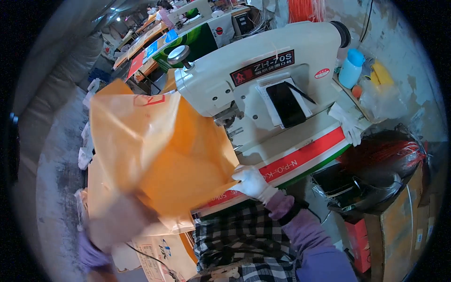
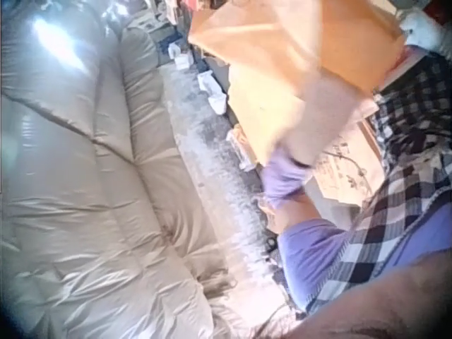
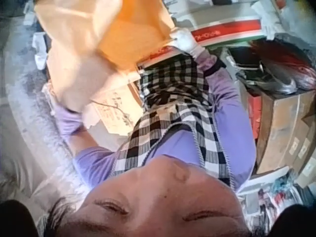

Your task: The recorder is sewing industrial sacks/bags using a heavy-duty sewing machine.

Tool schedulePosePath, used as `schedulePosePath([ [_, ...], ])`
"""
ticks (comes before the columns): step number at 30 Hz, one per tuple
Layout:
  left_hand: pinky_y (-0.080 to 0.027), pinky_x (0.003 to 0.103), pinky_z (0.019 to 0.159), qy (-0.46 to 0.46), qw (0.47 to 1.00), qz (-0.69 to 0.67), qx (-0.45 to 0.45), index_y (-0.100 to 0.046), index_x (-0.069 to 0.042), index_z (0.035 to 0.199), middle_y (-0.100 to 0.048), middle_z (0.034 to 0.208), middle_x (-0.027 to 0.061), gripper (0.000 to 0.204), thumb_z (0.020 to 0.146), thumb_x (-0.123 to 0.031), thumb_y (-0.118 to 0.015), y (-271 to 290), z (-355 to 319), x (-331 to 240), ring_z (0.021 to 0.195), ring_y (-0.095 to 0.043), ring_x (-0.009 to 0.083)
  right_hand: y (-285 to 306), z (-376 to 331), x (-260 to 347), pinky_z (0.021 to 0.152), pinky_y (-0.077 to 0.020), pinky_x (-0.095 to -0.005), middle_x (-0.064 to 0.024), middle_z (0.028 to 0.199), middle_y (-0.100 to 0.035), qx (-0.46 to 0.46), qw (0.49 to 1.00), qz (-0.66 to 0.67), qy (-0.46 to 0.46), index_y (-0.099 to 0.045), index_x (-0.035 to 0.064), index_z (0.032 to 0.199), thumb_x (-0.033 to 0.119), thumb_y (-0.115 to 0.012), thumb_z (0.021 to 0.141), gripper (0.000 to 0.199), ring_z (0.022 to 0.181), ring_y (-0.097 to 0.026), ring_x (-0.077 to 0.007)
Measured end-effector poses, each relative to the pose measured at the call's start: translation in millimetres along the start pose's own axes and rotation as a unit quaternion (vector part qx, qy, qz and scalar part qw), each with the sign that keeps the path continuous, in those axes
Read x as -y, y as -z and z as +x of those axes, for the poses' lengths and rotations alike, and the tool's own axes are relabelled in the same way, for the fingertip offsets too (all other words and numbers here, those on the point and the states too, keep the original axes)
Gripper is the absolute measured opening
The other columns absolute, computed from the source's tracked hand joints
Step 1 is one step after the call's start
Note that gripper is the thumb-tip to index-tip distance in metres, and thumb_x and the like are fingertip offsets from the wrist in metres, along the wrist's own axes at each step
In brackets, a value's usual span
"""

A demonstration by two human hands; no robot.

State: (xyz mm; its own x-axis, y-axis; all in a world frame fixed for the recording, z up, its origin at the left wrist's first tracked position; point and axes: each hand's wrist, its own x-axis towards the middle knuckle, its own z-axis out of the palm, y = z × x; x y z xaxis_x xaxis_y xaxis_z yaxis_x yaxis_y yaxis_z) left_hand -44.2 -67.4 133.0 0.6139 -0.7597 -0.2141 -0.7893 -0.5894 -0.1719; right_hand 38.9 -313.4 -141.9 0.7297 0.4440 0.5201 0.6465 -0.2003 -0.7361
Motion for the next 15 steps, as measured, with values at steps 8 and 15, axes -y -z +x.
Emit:
schedulePosePath([
  [8, -0.044, 0.042, 0.085, -0.162, 0.979, -0.107, 0.055, -0.066, -0.014, 0.072, -0.065, 0.074, 0.0036, 0.021, 0.074, -0.035, -0.063, -68, 93, -21, 0.078, -0.064, 0.024, -12, -72, 91, 0.068, -0.0538, -0.0358, -0.0131, 0.09, -0.068, 0.094, 0.991, 0.014, -0.091, -0.072, 0.0062, 0.088, 0.032, -0.081, 0.072, 0.031, 0.082, -0.066, -0.0297],
  [15, -0.033, 0.06, 0.095, 0.057, 0.969, 0.044, 0.237, -0.072, -0.013, 0.09, -0.069, 0.082, 0.0054, 0.039, 0.081, -0.05, -0.065, -44, 111, 31, 0.089, -0.065, 0.0237, -7, -70, 80, 0.056, -0.046, -0.0366, -0.0128, 0.065, -0.054, 0.008, 0.985, 0.061, -0.161, -0.058, 0.0038, 0.064, 0.04, -0.083, 0.067, 0.044, 0.059, -0.057, -0.0292],
])
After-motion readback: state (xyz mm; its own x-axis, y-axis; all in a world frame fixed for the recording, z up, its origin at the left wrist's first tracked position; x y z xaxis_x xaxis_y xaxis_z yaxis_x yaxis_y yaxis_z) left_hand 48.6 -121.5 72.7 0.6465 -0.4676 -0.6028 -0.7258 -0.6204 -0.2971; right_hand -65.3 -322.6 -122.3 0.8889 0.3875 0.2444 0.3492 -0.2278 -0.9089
